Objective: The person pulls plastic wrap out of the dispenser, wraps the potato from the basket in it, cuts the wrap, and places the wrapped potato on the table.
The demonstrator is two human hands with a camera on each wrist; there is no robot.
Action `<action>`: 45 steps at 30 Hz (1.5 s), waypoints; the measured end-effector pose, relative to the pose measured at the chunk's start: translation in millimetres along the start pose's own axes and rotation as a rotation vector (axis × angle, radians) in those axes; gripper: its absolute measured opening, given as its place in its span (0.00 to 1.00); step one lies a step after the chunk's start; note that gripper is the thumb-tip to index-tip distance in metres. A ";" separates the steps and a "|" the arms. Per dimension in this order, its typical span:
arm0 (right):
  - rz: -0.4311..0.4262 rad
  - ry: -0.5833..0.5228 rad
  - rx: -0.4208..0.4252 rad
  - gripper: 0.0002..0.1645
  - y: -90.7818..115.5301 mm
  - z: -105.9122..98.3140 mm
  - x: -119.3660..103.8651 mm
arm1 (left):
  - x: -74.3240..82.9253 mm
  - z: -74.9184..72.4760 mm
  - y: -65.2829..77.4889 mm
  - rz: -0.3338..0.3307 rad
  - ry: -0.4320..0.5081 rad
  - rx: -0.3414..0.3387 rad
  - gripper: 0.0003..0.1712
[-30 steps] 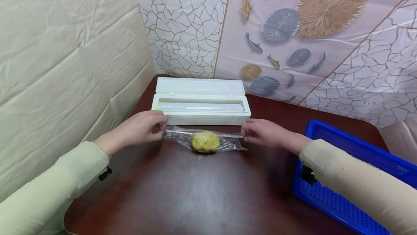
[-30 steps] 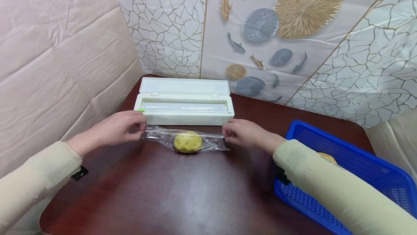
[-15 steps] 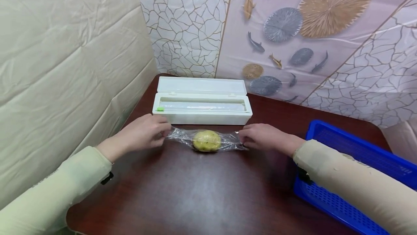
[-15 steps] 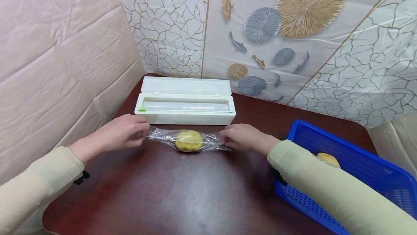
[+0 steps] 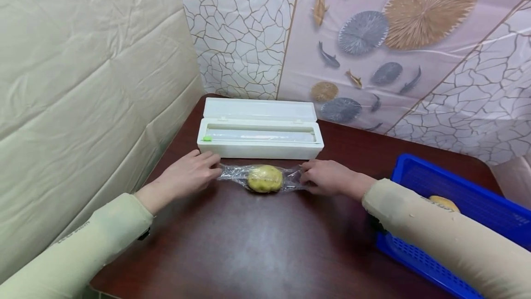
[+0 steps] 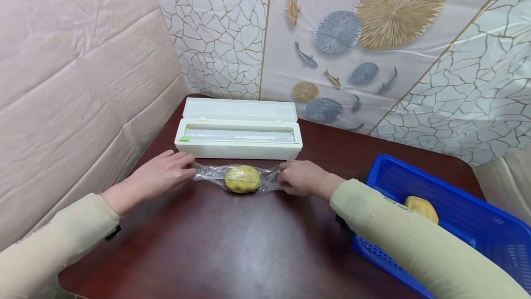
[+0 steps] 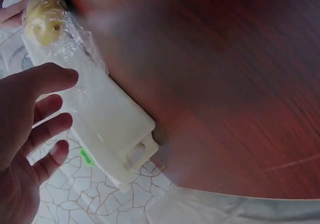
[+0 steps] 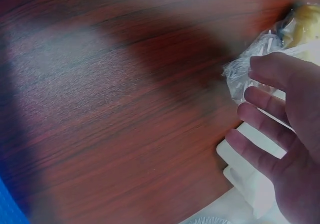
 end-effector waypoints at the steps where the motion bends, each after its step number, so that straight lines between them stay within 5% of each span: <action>1: 0.004 0.004 -0.001 0.03 0.1 -0.7 -0.5 | 0.0 -0.3 -0.9 -0.002 -0.001 -0.010 0.10; 6: 0.046 0.016 0.004 0.08 1.3 -7.0 -2.4 | 1.0 -9.3 -12.1 -0.008 0.100 -0.028 0.09; 12: 0.069 0.054 0.159 0.07 0.6 -15.8 -8.2 | 20.6 -8.9 -48.0 -0.012 0.235 0.002 0.14; 15: 0.094 0.015 0.190 0.16 -5.4 -16.6 -15.1 | 32.5 -0.2 -65.0 -0.045 0.267 -0.053 0.19; 19: 0.140 -0.077 0.111 0.35 -13.8 -12.4 -25.6 | 40.7 10.1 -80.2 -0.127 0.344 -0.178 0.28; 26: 0.166 -0.180 0.013 0.42 -18.5 -1.1 -35.4 | 41.1 21.4 -91.8 -0.210 0.444 -0.333 0.32; 37: 0.236 -0.231 0.003 0.46 -13.1 1.7 -41.2 | 41.4 25.5 -99.6 -0.198 0.534 -0.351 0.32; 45: 0.314 -0.234 0.163 0.48 5.2 -20.7 -55.9 | 33.7 20.0 -115.5 -0.194 0.576 -0.359 0.20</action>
Point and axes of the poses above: each hand's wrist, its own y-axis away from the middle knuckle, its own z-axis out of the palm, x = y × z, the point moved 3 cm from there along -y, towards the middle knuckle, and after that the axes turned 2 degrees about -z, right-handed, at the moved point
